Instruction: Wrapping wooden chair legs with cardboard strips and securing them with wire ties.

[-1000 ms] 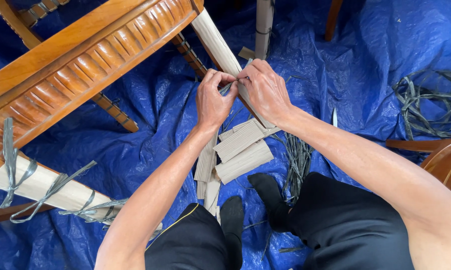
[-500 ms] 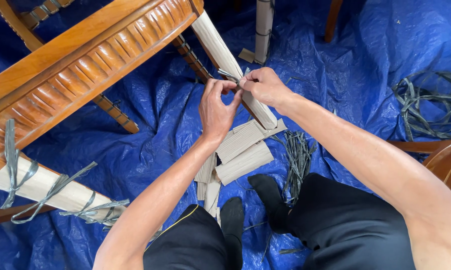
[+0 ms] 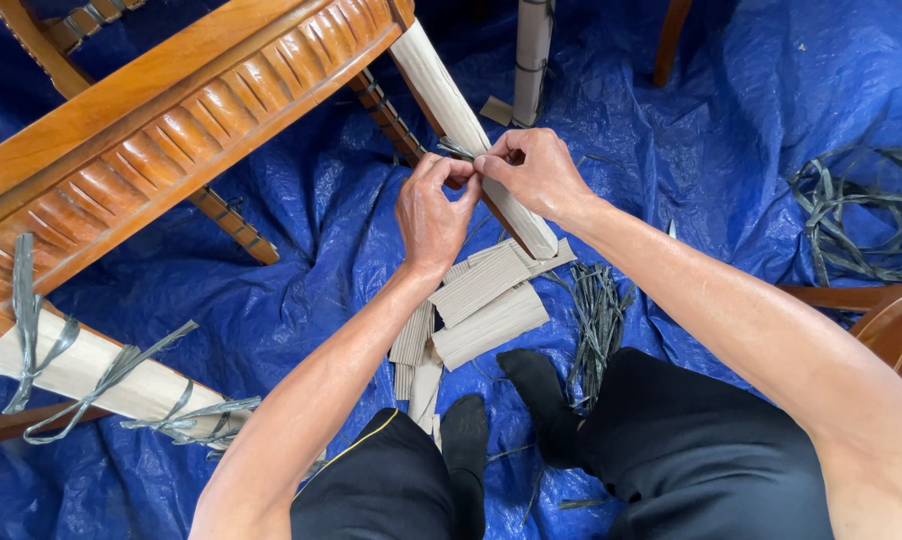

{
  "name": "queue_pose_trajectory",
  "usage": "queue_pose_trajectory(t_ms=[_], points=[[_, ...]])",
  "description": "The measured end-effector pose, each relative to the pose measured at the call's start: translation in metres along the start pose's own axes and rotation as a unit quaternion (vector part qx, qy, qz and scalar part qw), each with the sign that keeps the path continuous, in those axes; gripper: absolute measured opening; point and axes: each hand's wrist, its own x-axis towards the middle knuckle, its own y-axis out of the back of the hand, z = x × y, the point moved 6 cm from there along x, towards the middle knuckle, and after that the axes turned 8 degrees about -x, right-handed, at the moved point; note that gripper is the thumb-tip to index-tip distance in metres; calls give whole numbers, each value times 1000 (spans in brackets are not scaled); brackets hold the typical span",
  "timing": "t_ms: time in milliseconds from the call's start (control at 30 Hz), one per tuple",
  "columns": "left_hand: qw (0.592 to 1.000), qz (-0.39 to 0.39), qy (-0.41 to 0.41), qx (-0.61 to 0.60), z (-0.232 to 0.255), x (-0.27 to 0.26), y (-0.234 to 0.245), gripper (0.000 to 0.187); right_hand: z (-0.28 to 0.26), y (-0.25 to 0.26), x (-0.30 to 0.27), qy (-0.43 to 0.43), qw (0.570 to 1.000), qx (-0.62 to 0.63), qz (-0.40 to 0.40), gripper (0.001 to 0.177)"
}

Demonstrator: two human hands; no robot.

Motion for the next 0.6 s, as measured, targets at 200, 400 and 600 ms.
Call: queue_pose_trajectory(t_ms=[200, 400, 600], points=[[1000, -3, -6, -8, 1, 3, 1, 8, -3, 1, -4, 15, 1000, 15, 24, 23], [999, -20, -30, 13, 3, 2, 2, 9, -5, 0, -2, 24, 994, 103, -1, 24], [999, -29, -36, 24, 0, 0, -1, 10, 1, -4, 0, 49, 993, 106, -18, 22]])
